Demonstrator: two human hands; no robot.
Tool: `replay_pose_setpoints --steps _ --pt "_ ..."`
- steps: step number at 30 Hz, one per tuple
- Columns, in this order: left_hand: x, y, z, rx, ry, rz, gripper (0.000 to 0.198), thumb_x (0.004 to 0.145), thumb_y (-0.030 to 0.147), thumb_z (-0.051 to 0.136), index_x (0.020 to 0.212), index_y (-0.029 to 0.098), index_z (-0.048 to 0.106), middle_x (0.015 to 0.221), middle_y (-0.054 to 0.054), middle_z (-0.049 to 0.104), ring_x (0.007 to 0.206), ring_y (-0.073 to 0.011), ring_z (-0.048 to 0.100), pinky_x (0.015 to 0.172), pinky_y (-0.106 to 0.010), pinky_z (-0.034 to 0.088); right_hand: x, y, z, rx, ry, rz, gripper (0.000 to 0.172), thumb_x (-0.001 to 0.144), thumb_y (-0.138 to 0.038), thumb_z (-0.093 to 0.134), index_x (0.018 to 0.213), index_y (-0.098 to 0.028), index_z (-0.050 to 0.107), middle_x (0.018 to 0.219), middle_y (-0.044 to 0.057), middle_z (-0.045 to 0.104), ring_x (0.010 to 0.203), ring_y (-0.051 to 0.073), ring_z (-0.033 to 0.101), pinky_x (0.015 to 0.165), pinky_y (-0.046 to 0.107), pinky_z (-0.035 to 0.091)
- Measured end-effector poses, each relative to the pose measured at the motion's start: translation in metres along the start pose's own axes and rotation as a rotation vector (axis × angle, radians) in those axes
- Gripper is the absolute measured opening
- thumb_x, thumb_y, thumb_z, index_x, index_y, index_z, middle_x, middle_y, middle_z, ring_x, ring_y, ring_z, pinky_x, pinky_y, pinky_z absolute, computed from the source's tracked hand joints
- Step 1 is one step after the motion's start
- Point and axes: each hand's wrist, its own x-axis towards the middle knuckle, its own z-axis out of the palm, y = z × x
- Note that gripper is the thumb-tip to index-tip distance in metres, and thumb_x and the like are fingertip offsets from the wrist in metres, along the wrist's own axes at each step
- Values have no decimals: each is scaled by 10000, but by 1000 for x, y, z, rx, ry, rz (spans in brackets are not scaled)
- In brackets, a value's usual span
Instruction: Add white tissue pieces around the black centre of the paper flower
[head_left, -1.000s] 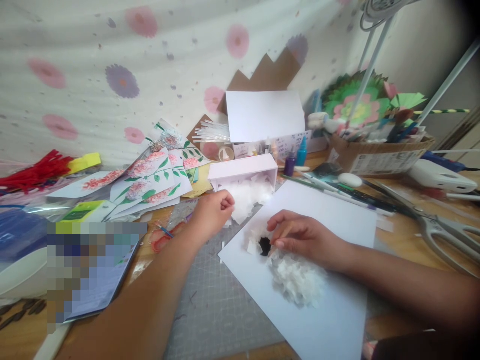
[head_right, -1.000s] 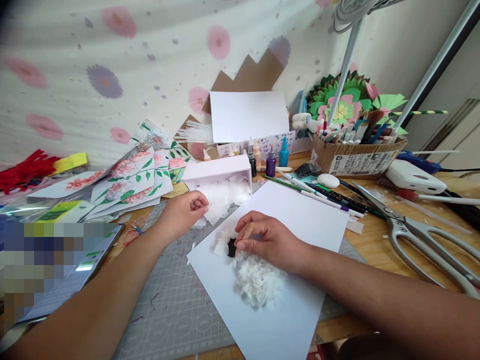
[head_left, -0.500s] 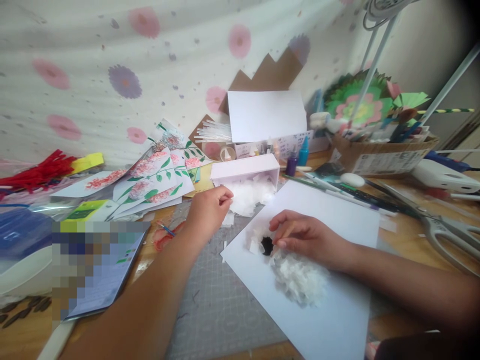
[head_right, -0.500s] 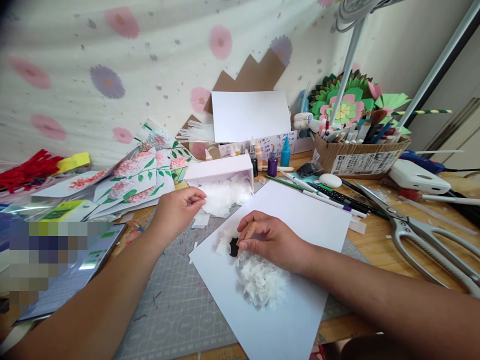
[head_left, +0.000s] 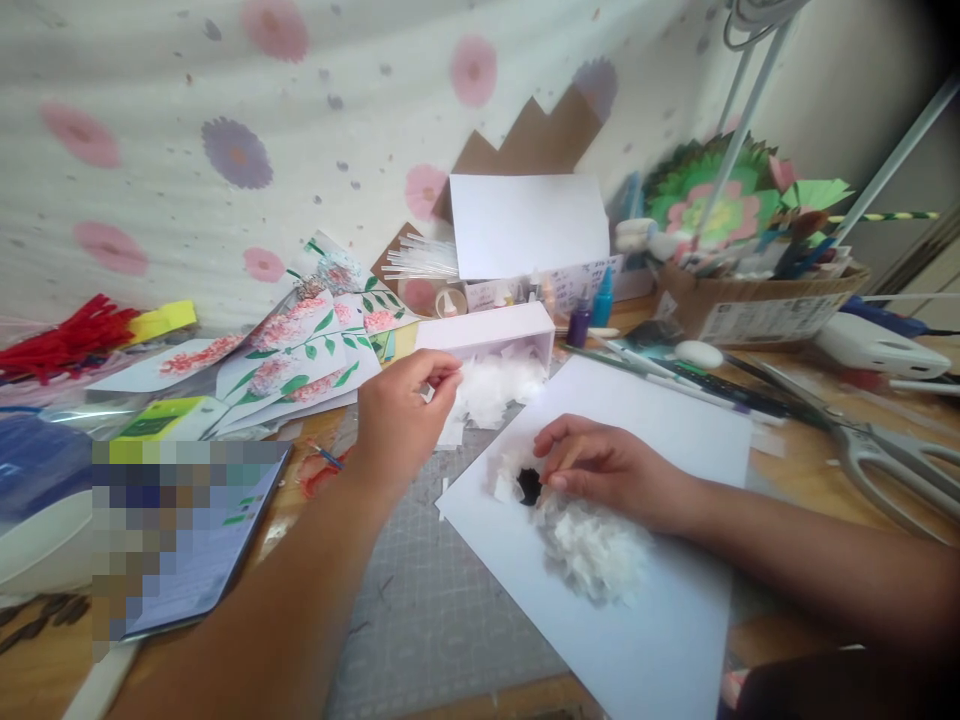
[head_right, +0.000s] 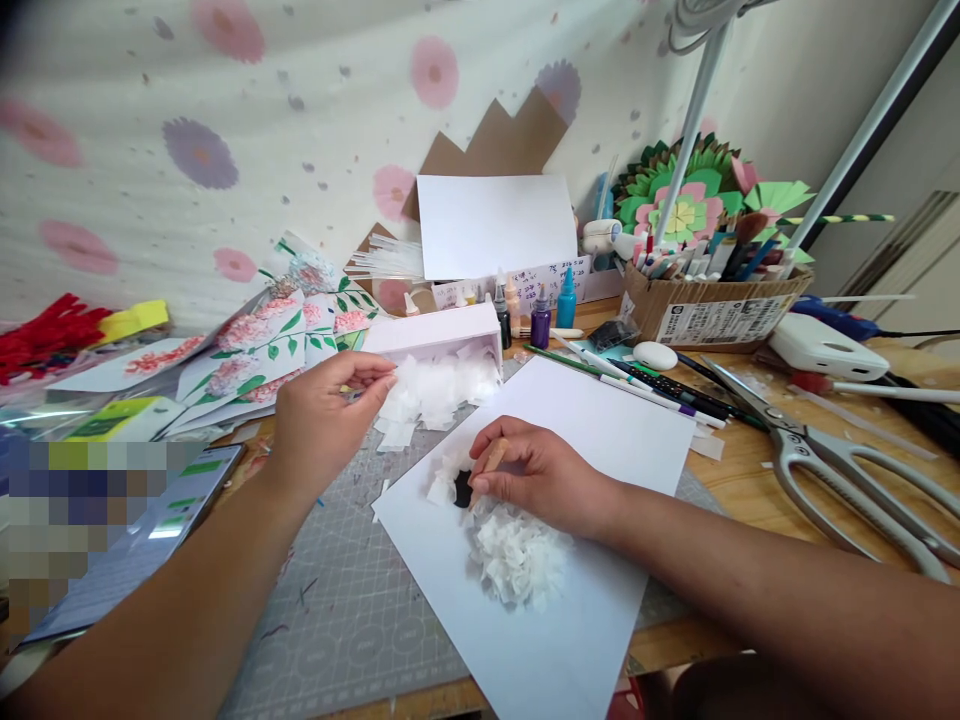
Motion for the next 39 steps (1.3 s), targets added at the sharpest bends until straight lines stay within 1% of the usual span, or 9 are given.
replay_pose_setpoints --steps 7,9,13,15,17,20,23,34,39 --pt "-1 -21 15 21 -356 -231 68 685 213 575 706 214 640 672 26 664 630 -134 605 570 -225 448 0 -1 0 -7 -1 11 152 827 -239 598 741 -128 657 922 84 563 963 158 512 828 290 445" --pt "0 -24 15 26 -346 -233 72 686 217 572 712 216 639 677 25 664 635 -134 604 575 -228 449 0 -1 0 -10 -3 10 157 826 -246 600 738 -128 656 931 83 560 954 153 517 825 284 446" --pt "3 -18 9 -2 -175 -229 95 714 239 560 767 213 635 756 14 661 710 -136 599 681 -254 459 0 -1 0 -10 -5 6 194 831 -289 599 731 -130 644 939 80 554 952 152 521 830 287 446" --pt "2 -10 5 -162 -204 -261 102 712 253 580 785 196 623 762 2 645 709 -132 587 675 -251 462 0 -1 0 -13 -7 7 205 834 -305 595 734 -132 642 927 79 554 959 157 519 836 294 443" --pt "0 0 2 -417 -396 -303 120 701 264 612 788 183 608 737 1 624 679 -122 573 624 -232 459 0 -1 0 -22 -6 11 206 834 -310 594 735 -136 642 923 76 554 964 159 517 838 295 440" --pt "-8 15 0 -713 -808 -339 119 680 247 646 767 178 605 691 12 607 633 -105 555 580 -214 442 0 -1 -1 -25 -1 15 209 827 -310 600 716 -134 624 952 70 540 916 146 536 820 287 442" --pt "-15 23 5 -706 -1032 -313 82 680 215 637 753 180 625 693 16 612 640 -98 548 590 -206 426 0 -1 -1 -12 1 30 222 819 -307 606 695 -123 598 964 71 523 866 137 550 789 283 448" --pt "-22 22 15 -312 -1027 -115 133 680 149 539 749 222 626 711 41 616 617 -93 529 529 -181 372 -1 -4 -1 97 167 -10 160 815 -270 616 710 -150 611 902 52 564 914 146 544 787 279 449" --pt "-23 24 13 -265 -994 -66 170 664 116 503 720 217 628 710 38 623 619 -98 533 536 -187 372 -2 -6 2 93 66 -94 113 835 -244 598 771 -161 641 937 58 553 938 145 535 826 304 458"
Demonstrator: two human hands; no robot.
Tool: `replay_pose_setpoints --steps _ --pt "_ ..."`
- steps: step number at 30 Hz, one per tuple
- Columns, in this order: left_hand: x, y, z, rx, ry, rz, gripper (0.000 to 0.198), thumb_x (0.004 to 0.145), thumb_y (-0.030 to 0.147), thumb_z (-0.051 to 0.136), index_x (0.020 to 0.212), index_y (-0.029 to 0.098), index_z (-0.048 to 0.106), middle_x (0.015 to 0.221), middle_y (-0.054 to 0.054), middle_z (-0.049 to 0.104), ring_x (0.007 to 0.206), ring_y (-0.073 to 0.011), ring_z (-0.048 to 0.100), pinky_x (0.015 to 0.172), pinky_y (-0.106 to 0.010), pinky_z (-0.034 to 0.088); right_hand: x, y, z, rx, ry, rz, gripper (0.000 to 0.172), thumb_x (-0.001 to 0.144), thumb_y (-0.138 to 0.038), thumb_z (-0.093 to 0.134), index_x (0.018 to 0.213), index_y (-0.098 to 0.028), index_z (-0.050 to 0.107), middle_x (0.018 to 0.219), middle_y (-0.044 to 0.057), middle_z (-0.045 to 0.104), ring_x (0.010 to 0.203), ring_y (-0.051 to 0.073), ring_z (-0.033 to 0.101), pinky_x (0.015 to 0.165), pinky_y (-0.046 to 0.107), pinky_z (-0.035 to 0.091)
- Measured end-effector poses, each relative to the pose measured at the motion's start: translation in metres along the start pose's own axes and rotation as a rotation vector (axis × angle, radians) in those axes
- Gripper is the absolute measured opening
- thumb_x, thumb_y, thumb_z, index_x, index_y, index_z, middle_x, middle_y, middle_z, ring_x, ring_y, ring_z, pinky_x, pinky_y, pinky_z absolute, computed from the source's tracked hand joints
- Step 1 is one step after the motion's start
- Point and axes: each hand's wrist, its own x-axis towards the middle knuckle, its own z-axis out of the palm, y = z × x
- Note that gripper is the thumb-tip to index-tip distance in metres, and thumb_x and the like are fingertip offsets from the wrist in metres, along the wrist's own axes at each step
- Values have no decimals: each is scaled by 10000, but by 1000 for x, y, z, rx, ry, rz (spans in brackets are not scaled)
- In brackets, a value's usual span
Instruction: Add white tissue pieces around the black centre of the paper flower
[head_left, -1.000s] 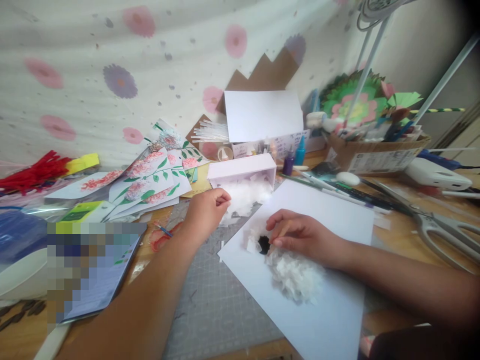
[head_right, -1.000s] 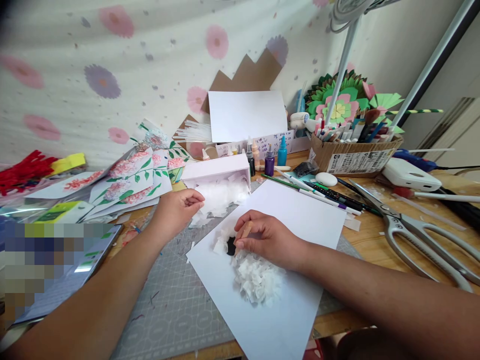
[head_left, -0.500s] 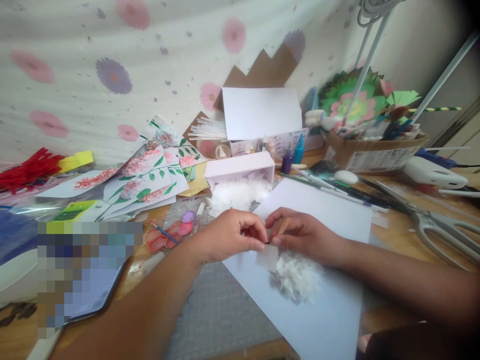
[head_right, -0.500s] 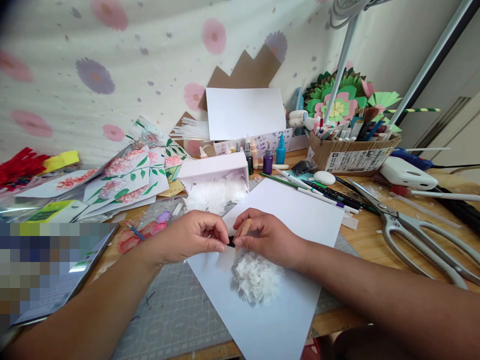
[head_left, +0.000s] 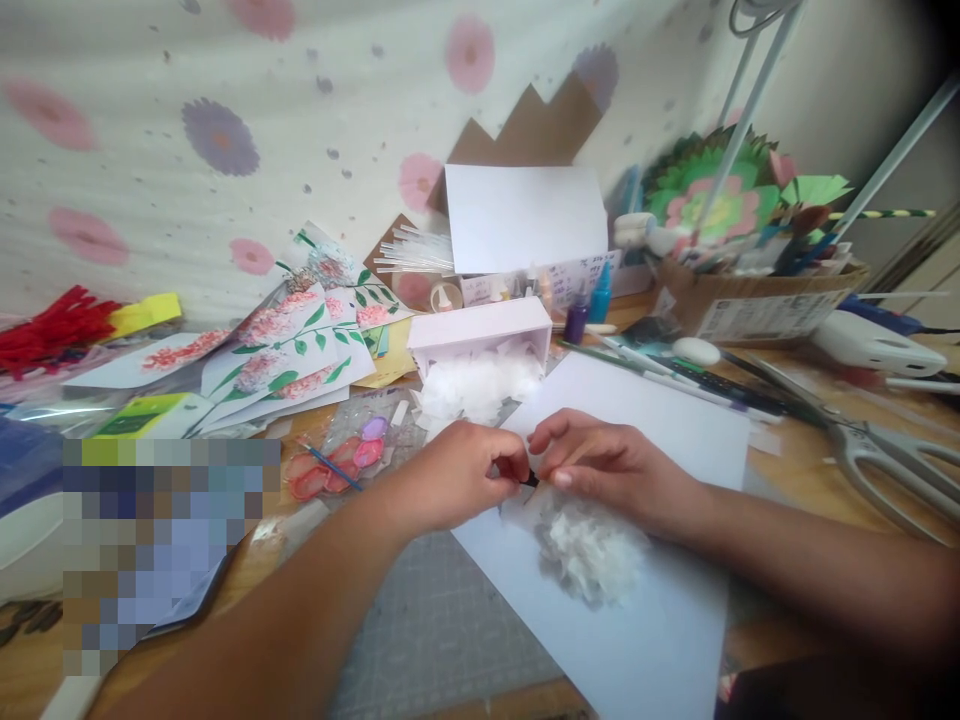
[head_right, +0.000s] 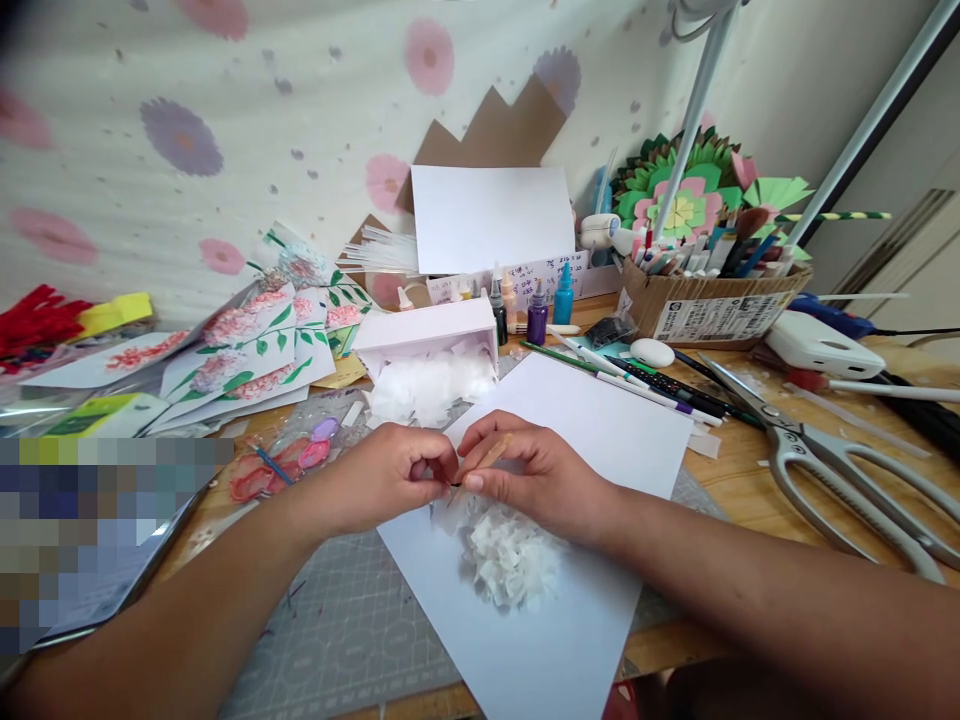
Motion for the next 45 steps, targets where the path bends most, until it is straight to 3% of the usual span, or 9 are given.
replay_pose_setpoints --steps 10,18,24,27,33,37,39,43,45 --pt "-1 1 -1 -1 -18 -24 79 687 191 535 702 213 609 649 48 582 588 -94 507 512 -187 350 0 5 2 -262 -62 -59 179 862 -269 552 751 -140 609 918 70 528 911 146 540 788 280 466" --pt "-3 -1 -6 -24 -107 -29 141 699 190 481 704 215 620 618 42 574 559 -96 489 491 -190 333 0 2 0 -380 -116 -113 144 876 -200 505 795 -149 613 902 71 546 925 146 536 770 257 463" --pt "-4 -3 -8 -14 -98 -36 78 658 215 571 729 217 602 623 49 565 565 -97 516 477 -183 339 0 2 -3 -259 -39 -96 161 874 -250 538 777 -153 623 861 67 573 919 152 546 773 274 469" --pt "-4 -4 -9 25 -87 -10 179 637 211 606 812 238 581 628 68 546 555 -90 502 476 -180 335 1 3 -3 -195 19 -63 136 868 -257 553 813 -170 641 869 57 578 930 148 545 777 273 472" --pt "-2 -8 -10 89 -136 108 125 659 135 511 702 218 594 665 51 550 605 -91 497 539 -186 344 1 3 1 -178 -56 -10 131 854 -256 576 841 -155 659 920 74 568 917 141 544 780 265 468" --pt "-1 -18 -15 113 -112 63 142 643 122 475 666 211 583 648 47 564 591 -97 503 532 -192 347 1 1 2 -150 -113 26 131 854 -250 576 824 -156 662 867 71 594 992 156 509 825 281 450" --pt "0 -26 -21 114 -40 -32 129 664 162 475 684 219 589 640 47 570 575 -103 512 495 -192 343 1 1 2 -150 -114 29 141 854 -261 576 810 -154 658 853 70 597 997 157 504 831 283 444" --pt "2 -45 -34 247 331 -233 104 691 211 473 684 207 577 669 22 588 606 -130 539 507 -217 355 0 3 1 -138 -112 34 136 848 -241 580 783 -141 645 887 78 585 990 157 506 821 279 447" --pt "4 -51 -36 289 406 -252 90 688 229 498 709 202 580 712 6 590 634 -144 538 531 -234 362 0 5 1 -126 -107 29 132 844 -226 583 764 -138 639 863 73 583 986 158 507 816 280 450"
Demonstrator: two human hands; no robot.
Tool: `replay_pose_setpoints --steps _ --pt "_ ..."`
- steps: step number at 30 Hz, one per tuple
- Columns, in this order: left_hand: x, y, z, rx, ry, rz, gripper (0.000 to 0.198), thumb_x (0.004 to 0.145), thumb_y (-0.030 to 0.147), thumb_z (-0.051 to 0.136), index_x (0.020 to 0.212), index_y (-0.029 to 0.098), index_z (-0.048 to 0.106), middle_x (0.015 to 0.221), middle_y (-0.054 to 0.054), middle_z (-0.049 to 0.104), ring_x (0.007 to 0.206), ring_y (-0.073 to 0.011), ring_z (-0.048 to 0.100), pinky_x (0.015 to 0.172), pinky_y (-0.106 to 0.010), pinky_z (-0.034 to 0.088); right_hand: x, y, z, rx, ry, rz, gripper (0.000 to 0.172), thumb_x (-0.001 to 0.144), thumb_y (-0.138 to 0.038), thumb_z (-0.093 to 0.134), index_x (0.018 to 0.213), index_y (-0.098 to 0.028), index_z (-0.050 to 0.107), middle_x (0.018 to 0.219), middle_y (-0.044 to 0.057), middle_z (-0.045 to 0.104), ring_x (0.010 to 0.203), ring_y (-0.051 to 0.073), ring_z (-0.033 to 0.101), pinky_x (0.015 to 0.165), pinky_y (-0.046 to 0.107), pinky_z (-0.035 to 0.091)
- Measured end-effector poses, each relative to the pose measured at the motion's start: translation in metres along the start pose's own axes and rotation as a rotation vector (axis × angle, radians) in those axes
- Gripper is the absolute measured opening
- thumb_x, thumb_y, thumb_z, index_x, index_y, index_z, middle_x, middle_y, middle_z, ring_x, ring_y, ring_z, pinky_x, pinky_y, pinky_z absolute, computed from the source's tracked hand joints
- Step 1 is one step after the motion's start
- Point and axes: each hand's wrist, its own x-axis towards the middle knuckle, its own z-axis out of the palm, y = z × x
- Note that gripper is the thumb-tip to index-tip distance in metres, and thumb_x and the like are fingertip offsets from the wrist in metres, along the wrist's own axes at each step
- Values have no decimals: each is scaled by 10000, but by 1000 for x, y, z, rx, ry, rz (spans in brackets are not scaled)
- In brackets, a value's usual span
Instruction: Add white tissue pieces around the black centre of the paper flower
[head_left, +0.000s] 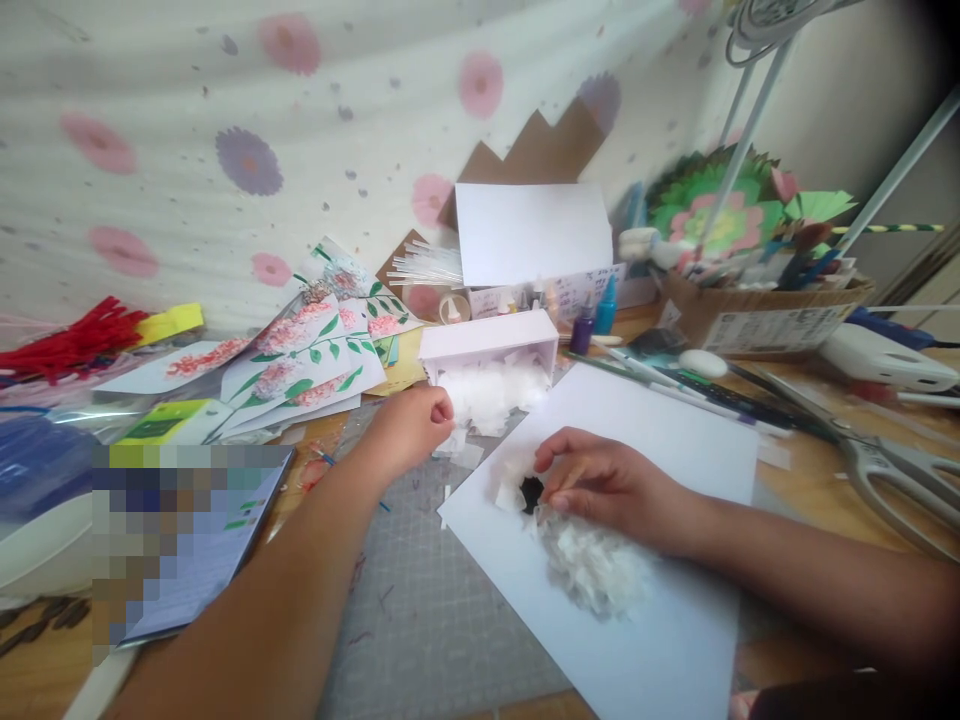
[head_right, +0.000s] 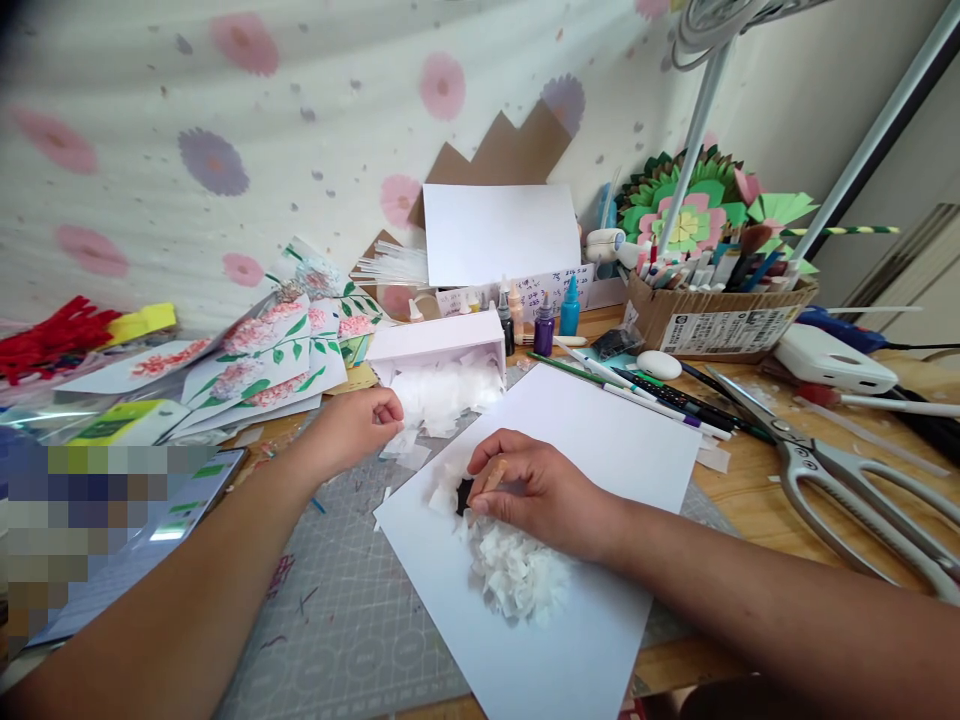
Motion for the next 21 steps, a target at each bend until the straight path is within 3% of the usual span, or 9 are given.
replay_pose_setpoints --steps 6,10,15,21 --pt "0 8 9 28 -1 202 141 667 253 598 805 228 610 859 5 561 792 -157 529 707 -262 400 0 0 0 1 4 6 138 837 -214 588 759 -118 649 875 86 573 976 163 507 820 286 447" --pt "-3 7 4 67 -121 325 113 722 246 566 814 257 632 863 7 552 868 -168 508 757 -271 388 0 -1 -1 -2 2 17 131 835 -207 587 773 -115 658 870 87 569 977 166 506 823 288 445" --pt "-4 1 2 85 -231 347 124 731 242 566 837 250 632 883 -3 549 892 -177 495 764 -277 375 0 0 0 14 9 9 131 832 -202 591 756 -116 652 863 84 573 976 165 505 822 288 448" --pt "-4 4 3 73 -227 337 95 739 182 504 697 205 586 807 -1 561 823 -164 502 729 -268 368 0 -1 -1 6 4 34 122 826 -196 597 777 -107 665 916 101 570 969 162 511 813 274 452"
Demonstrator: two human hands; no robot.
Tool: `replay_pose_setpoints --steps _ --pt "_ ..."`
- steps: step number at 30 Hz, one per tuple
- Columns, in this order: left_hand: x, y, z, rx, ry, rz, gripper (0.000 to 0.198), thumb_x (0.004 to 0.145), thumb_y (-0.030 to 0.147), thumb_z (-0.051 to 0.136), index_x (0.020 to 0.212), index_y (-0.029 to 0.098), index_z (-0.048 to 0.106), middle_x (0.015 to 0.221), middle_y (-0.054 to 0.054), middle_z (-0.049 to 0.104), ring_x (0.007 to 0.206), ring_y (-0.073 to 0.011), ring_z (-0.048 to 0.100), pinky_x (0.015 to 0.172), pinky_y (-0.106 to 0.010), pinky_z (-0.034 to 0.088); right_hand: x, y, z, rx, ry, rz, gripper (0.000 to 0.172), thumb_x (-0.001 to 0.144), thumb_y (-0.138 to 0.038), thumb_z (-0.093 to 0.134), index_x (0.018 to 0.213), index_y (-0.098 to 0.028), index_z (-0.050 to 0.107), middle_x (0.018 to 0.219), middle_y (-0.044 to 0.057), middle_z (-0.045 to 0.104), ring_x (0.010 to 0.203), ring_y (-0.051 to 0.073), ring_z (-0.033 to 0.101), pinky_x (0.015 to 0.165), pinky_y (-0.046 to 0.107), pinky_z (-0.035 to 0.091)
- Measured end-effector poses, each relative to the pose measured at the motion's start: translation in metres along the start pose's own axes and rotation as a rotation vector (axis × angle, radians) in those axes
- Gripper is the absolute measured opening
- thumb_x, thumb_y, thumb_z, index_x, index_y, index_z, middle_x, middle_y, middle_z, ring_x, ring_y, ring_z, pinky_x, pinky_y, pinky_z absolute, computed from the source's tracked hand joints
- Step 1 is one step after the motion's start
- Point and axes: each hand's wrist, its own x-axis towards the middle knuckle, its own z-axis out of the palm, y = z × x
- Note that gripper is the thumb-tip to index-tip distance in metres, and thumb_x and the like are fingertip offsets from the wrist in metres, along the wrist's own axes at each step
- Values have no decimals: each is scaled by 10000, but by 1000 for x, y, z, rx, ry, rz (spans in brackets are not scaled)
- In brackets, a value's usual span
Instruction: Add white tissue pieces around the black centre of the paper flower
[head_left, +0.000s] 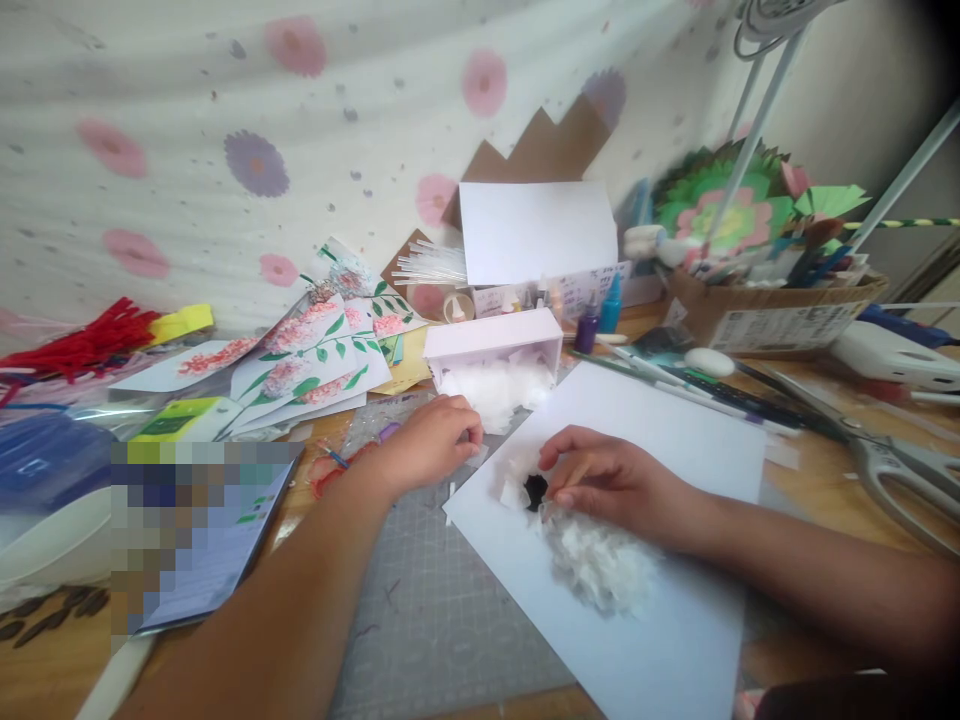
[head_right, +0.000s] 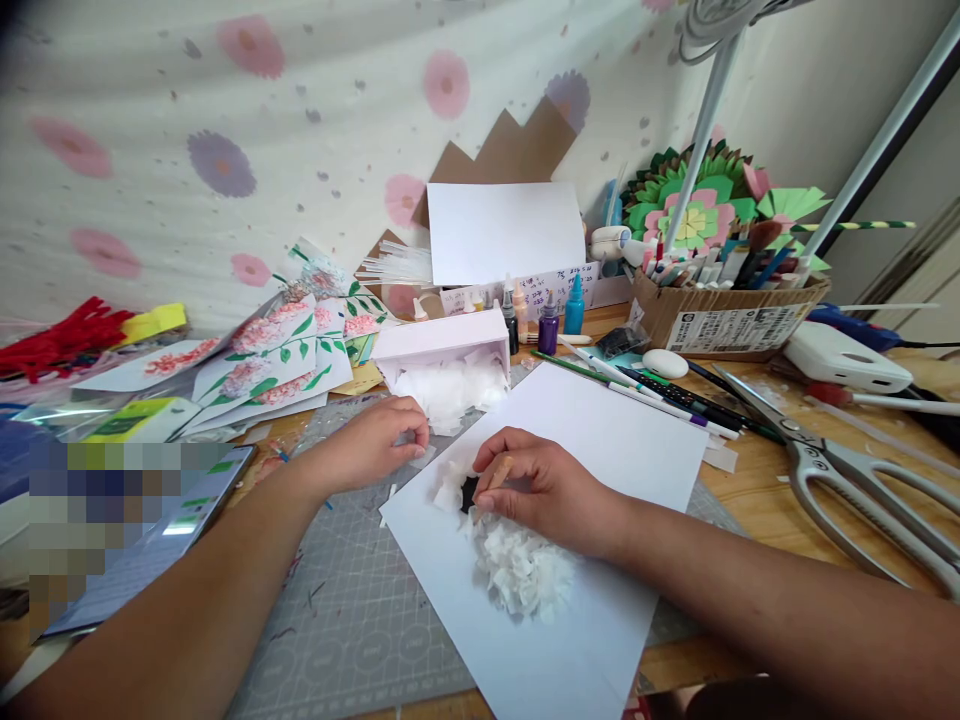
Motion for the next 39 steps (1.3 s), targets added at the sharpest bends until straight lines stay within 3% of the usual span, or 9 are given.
replay_pose_setpoints --steps 5,9,14,25,29,34,39 --pt "-2 1 -5 -70 9 -65 94 766 218 472 724 210 555 797 18 594 750 -149 516 653 -250 367 0 0 0 11 -6 9 125 825 -195 596 772 -106 666 929 106 567 971 162 509 813 273 452" --pt "-2 0 -4 -42 -17 -64 145 705 221 559 845 237 593 877 11 599 814 -166 525 697 -257 371 0 0 0 10 0 15 124 825 -201 597 775 -110 665 945 104 563 965 158 512 813 271 451" --pt "0 0 0 23 -13 -29 77 725 204 523 688 218 590 796 8 577 770 -155 517 658 -246 367 -1 1 0 22 -2 9 126 830 -208 593 771 -118 657 902 95 574 975 162 507 820 283 445" --pt "4 4 5 49 170 -133 67 741 267 536 785 222 561 812 13 614 795 -169 535 694 -278 374 0 1 0 22 2 22 145 834 -229 594 763 -121 659 903 89 565 977 164 507 818 284 441" --pt "4 2 6 11 104 -125 129 728 254 549 847 233 597 816 11 629 788 -168 545 680 -268 376 0 0 0 31 -3 16 143 835 -238 595 771 -127 659 896 84 561 966 159 510 821 284 439" --pt "3 1 3 -37 34 -144 115 742 204 489 712 209 600 715 13 602 640 -133 522 547 -235 344 0 -1 0 31 -8 35 147 839 -254 593 783 -142 671 896 80 565 986 157 503 833 281 436" --pt "-1 17 -6 -255 45 -159 100 758 263 500 708 200 560 769 16 608 696 -134 546 596 -235 395 0 0 -1 118 39 37 140 825 -254 611 744 -148 655 864 64 568 973 160 516 823 294 445"
